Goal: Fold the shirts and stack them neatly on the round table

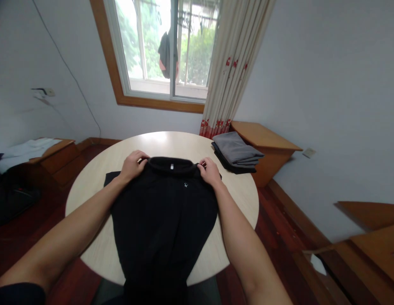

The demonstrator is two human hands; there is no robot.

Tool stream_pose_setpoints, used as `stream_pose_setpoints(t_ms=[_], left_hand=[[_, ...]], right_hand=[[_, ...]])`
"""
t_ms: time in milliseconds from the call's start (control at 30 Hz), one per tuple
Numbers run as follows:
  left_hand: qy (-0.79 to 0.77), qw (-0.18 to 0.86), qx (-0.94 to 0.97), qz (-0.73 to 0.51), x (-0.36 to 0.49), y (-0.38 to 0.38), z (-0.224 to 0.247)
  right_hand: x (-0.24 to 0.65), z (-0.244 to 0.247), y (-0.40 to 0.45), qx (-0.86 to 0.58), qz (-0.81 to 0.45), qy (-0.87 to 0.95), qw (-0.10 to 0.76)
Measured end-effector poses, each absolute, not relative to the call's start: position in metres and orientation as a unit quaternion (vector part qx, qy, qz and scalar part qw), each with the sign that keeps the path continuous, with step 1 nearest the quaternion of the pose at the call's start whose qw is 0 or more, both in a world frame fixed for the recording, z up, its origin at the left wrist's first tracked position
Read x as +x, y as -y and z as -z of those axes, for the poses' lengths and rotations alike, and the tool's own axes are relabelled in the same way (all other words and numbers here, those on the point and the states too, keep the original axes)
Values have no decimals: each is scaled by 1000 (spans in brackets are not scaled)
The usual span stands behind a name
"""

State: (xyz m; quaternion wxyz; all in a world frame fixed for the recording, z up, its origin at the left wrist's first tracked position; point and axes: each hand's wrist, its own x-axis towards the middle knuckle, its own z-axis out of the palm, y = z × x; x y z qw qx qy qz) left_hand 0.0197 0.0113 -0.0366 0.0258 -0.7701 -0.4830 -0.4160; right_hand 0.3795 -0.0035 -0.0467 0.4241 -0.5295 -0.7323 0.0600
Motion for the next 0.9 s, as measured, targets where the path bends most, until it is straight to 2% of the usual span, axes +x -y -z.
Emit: stream_pose_setpoints(t_ms=[167,367,467,633,767,900], left_hand=[[476,-51,-822,309,25,-18,53],[441,-90,-867,215,10,-21,39],[453,-46,-854,250,-4,-17,25],[557,60,-764,322,-11,4,-5],[648,31,-688,324,-5,3,-33],[682,-44,-667,298,3,-40,-52]], right_hand=[[380,59,-2,-539,-118,745,375],[387,47,2,-539,-75,764,346],[391,34,10,-537,-12,759,368],[389,11,24,-526,36,709,469],[382,-9,9,-525,45,678,512],[373,-25,-41,-543,37,689,478]])
